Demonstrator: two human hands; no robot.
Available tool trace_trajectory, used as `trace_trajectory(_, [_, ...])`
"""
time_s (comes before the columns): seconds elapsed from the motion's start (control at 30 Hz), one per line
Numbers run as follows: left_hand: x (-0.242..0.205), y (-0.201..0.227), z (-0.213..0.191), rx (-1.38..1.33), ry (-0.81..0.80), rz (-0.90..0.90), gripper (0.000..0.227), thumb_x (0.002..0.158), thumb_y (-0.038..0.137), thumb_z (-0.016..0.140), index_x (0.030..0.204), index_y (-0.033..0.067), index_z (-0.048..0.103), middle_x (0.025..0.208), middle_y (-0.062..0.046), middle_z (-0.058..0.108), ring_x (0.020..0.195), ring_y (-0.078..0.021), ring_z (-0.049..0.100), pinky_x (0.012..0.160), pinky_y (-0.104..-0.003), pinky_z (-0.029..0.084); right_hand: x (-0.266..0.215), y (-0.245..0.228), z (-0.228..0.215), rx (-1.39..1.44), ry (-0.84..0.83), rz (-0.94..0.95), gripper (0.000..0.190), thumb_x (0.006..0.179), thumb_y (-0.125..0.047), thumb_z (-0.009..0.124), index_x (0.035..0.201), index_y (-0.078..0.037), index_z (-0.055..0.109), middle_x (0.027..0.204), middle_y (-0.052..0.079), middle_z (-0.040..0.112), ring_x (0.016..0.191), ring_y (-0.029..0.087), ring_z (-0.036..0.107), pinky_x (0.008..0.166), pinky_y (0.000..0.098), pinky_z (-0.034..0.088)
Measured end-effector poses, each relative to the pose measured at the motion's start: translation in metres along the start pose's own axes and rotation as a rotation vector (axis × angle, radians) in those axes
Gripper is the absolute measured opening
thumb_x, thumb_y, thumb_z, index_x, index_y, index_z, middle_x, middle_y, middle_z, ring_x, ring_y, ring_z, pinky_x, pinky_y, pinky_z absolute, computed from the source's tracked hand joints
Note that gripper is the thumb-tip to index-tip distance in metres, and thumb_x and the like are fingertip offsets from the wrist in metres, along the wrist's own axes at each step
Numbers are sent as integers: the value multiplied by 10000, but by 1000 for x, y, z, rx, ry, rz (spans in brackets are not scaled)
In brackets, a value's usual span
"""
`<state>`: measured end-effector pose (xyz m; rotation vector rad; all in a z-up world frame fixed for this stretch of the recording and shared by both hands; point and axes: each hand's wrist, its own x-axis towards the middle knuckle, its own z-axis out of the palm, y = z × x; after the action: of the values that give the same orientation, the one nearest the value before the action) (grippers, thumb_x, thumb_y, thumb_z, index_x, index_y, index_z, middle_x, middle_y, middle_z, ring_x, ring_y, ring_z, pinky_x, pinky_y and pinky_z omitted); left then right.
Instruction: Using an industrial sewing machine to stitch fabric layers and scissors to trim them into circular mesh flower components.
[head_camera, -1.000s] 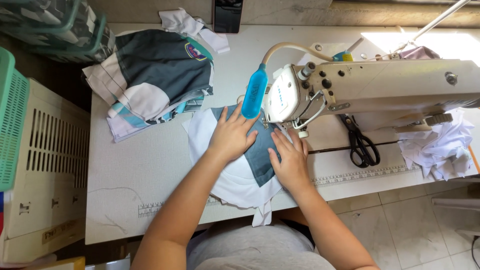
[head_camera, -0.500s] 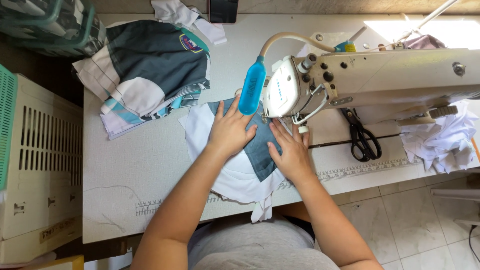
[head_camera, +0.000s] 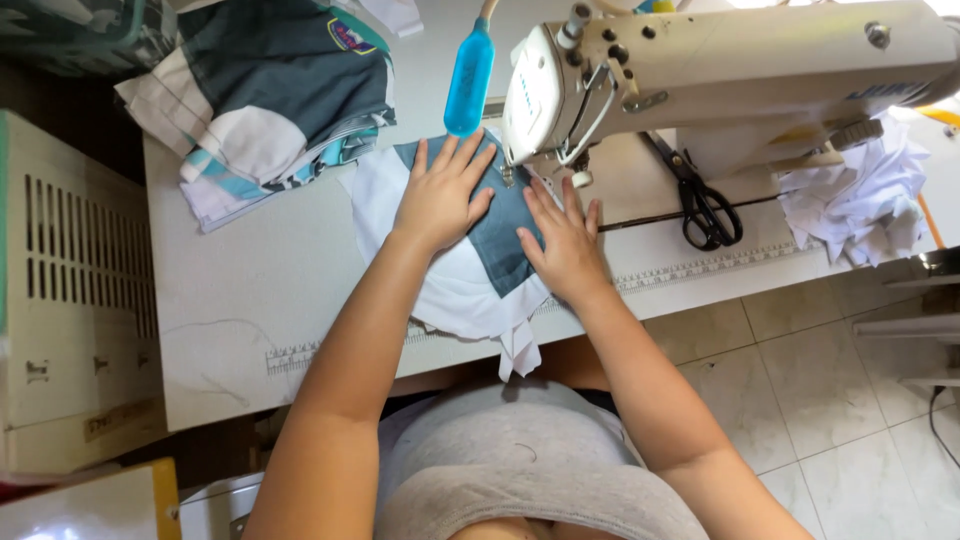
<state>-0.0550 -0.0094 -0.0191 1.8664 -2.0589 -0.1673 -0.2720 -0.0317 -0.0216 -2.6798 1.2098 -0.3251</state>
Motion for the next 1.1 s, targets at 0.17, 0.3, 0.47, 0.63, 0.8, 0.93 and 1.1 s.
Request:
trace_trajectory(0.17, [-33, -10, -12, -1, -37, -103, 569, 919, 461, 452, 1433, 222, 400, 1530, -42, 305, 1429, -274, 205, 1102, -631, 83, -21, 15, 3, 31, 8, 7, 572, 968, -440, 403, 1464, -164, 340, 1526, 25, 312, 1406, 379, 177, 1061, 678, 121])
trace_trajectory(0.3, [-57, -32, -29, 3, -39, -210, 568, 943, 466, 429, 1454, 223, 372, 1542, -46, 284, 1433, -262, 199, 1109, -609, 76, -33, 18, 3, 1, 34, 34, 563, 963, -430, 428, 1454, -158, 369, 1520, 21, 327, 1408, 356, 198, 1077, 638, 150])
trace_trajectory(0.47, [-60, -27, -42, -22, -50, -264, 560, 956, 444, 409, 1463, 211, 353, 1549, -31, 272, 1436, -244, 193, 1130, -563, 92, -33, 11, -7, -114, 72, 62, 575, 933, -428, 476, 1428, -145, 408, 1481, 50, 389, 1380, 368, 269, 1050, 643, 236])
trace_trajectory(0.63, [-61, -24, -49, 10, -96, -337, 575, 949, 498, 377, 1455, 224, 362, 1554, -3, 267, 1443, -211, 183, 1148, -525, 79, -32, 15, 1, -2, 83, 37, 581, 931, -429, 462, 1440, -162, 379, 1508, 20, 342, 1400, 341, 227, 1079, 613, 174])
trace_trajectory(0.8, [-48, -20, -42, 27, 39, -280, 487, 916, 340, 478, 1376, 182, 478, 1493, -59, 380, 1426, -294, 231, 1098, -611, 155, -37, 4, 8, -33, 279, -95, 557, 919, -292, 526, 1433, -123, 392, 1526, 57, 319, 1398, 314, 253, 1099, 541, 186])
trace_trajectory(0.93, [-17, 2, -29, -112, 79, -115, 468, 929, 299, 464, 1380, 178, 467, 1456, -86, 419, 1390, -338, 279, 1075, -627, 188, -37, -10, 11, 7, 129, -73, 568, 940, -308, 481, 1455, -112, 341, 1549, 74, 257, 1416, 292, 210, 1117, 529, 118])
trace_trajectory(1.1, [-1, -8, -2, -49, -49, -110, 523, 956, 421, 375, 1454, 262, 349, 1519, -27, 321, 1436, -282, 182, 1109, -607, 123, -38, -16, 9, -41, -5, -28, 588, 952, -355, 441, 1459, -90, 307, 1558, 109, 211, 1423, 302, 174, 1111, 556, 68])
